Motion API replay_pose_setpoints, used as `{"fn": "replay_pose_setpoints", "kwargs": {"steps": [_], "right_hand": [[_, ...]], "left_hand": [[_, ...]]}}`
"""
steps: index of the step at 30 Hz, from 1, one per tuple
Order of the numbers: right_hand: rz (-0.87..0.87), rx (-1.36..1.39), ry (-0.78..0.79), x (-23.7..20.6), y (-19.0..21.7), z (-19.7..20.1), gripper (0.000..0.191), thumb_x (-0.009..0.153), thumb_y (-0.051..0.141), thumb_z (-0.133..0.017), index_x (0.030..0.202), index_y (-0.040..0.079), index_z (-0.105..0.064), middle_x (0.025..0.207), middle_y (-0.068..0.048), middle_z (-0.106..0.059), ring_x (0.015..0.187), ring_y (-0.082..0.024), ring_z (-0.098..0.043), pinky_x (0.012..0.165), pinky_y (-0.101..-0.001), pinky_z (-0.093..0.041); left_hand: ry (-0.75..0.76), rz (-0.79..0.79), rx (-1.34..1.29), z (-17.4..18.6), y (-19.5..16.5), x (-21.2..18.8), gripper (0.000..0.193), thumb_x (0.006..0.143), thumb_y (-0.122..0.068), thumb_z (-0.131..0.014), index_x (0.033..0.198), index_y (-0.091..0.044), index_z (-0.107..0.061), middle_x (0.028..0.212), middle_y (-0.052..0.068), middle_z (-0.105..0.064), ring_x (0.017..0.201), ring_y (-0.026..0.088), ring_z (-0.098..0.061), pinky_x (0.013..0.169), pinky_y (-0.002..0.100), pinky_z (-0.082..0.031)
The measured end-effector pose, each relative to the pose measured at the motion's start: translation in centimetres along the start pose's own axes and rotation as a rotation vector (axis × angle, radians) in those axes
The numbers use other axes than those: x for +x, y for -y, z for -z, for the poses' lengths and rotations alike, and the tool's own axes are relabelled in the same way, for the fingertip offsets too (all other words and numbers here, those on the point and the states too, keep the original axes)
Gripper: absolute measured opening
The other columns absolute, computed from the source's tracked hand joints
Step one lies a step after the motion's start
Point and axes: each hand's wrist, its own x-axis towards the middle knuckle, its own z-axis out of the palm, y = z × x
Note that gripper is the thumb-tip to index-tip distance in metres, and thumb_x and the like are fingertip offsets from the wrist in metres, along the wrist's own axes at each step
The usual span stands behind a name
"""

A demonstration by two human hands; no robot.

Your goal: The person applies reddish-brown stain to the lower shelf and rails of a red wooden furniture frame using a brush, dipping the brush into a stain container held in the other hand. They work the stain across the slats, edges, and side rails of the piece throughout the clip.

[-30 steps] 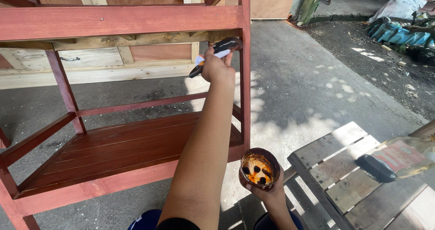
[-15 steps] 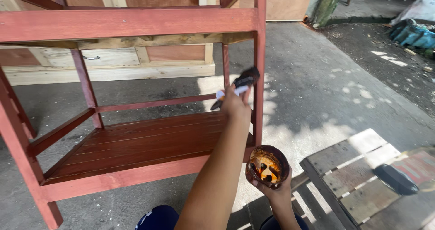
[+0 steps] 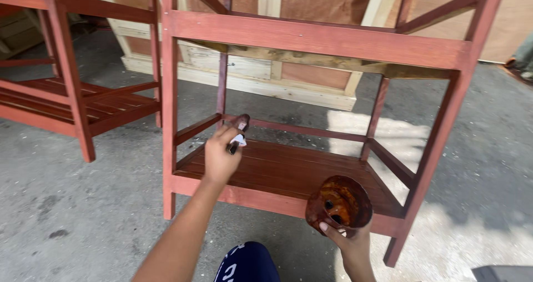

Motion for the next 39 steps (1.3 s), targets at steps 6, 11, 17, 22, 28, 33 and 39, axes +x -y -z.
{"fn": "replay_pose_setpoints", "kwargs": {"steps": [6, 11, 17, 22, 28, 33, 39], "right_hand": [[0.015, -0.025, 0.226, 0.8, 0.6, -7.7, 0.102, 0.062, 0.003, -0.089, 0.145, 0.01, -0.031, 0.135, -0.013, -0.057, 0.126, -0.026, -0.06, 0.1, -0.0436, -0.055], [0.022, -0.026, 0.315, 1.5, 1.8, -11.5, 0.104, 0.061, 0.007, -0.091, 0.146, 0.011, -0.031, 0.134, -0.012, -0.058, 0.127, -0.026, -0.059, 0.101, -0.0439, -0.056], [0.107, -0.059, 0.388, 3.1, 3.7, -14.3, 0.103, 0.064, 0.014, -0.092, 0.147, 0.008, -0.031, 0.136, -0.014, -0.058, 0.129, -0.028, -0.059, 0.105, -0.0442, -0.055], [0.13, -0.161, 0.387, 4.6, 5.2, -15.5, 0.105, 0.064, 0.021, -0.093, 0.148, 0.008, -0.03, 0.137, -0.015, -0.059, 0.13, -0.028, -0.061, 0.108, -0.0436, -0.053], [0.142, -0.246, 0.363, 5.2, 6.0, -14.8, 0.103, 0.064, 0.026, -0.093, 0.146, 0.008, -0.033, 0.137, -0.015, -0.061, 0.13, -0.028, -0.062, 0.109, -0.0437, -0.052], [0.153, -0.193, 0.366, 5.0, 5.3, -15.2, 0.105, 0.063, 0.024, -0.093, 0.147, 0.008, -0.032, 0.137, -0.015, -0.06, 0.129, -0.028, -0.061, 0.107, -0.0443, -0.053], [0.098, -0.201, 0.367, 4.7, 4.4, -14.1, 0.103, 0.064, 0.021, -0.093, 0.146, 0.01, -0.032, 0.136, -0.014, -0.061, 0.13, -0.027, -0.061, 0.107, -0.0445, -0.054]], "left_hand": [[0.305, -0.514, 0.724, 8.1, 4.1, 9.9, 0.019, 0.077, -0.007, -0.068, 0.094, -0.013, -0.077, 0.103, 0.017, -0.071, 0.119, 0.042, -0.065, 0.11, 0.053, -0.045], [0.412, -0.628, 0.934, 7.3, 5.3, 14.7, 0.016, 0.083, -0.014, -0.063, 0.091, -0.013, -0.077, 0.105, 0.017, -0.072, 0.117, 0.04, -0.066, 0.113, 0.051, -0.044], [0.379, -0.563, 0.981, 4.9, 6.8, 19.3, 0.016, 0.087, -0.013, -0.062, 0.092, -0.011, -0.077, 0.099, 0.015, -0.071, 0.105, 0.038, -0.068, 0.11, 0.052, -0.045], [0.347, -0.489, 1.039, 3.6, 8.1, 17.9, 0.017, 0.087, -0.013, -0.062, 0.093, -0.007, -0.078, 0.098, 0.017, -0.071, 0.107, 0.04, -0.068, 0.108, 0.055, -0.045], [0.488, -0.305, 1.114, 0.5, 6.9, 15.5, 0.025, 0.084, -0.014, -0.063, 0.098, -0.001, -0.078, 0.103, 0.022, -0.071, 0.107, 0.044, -0.067, 0.105, 0.059, -0.044], [0.472, -0.429, 1.058, 2.6, 7.9, 19.4, 0.02, 0.089, -0.01, -0.061, 0.099, -0.006, -0.078, 0.107, 0.021, -0.071, 0.113, 0.043, -0.067, 0.112, 0.057, -0.043], [0.234, -0.56, 1.008, 4.2, 10.0, 16.9, 0.017, 0.088, -0.019, -0.061, 0.092, -0.013, -0.077, 0.109, 0.02, -0.068, 0.121, 0.046, -0.063, 0.111, 0.056, -0.043]]}}
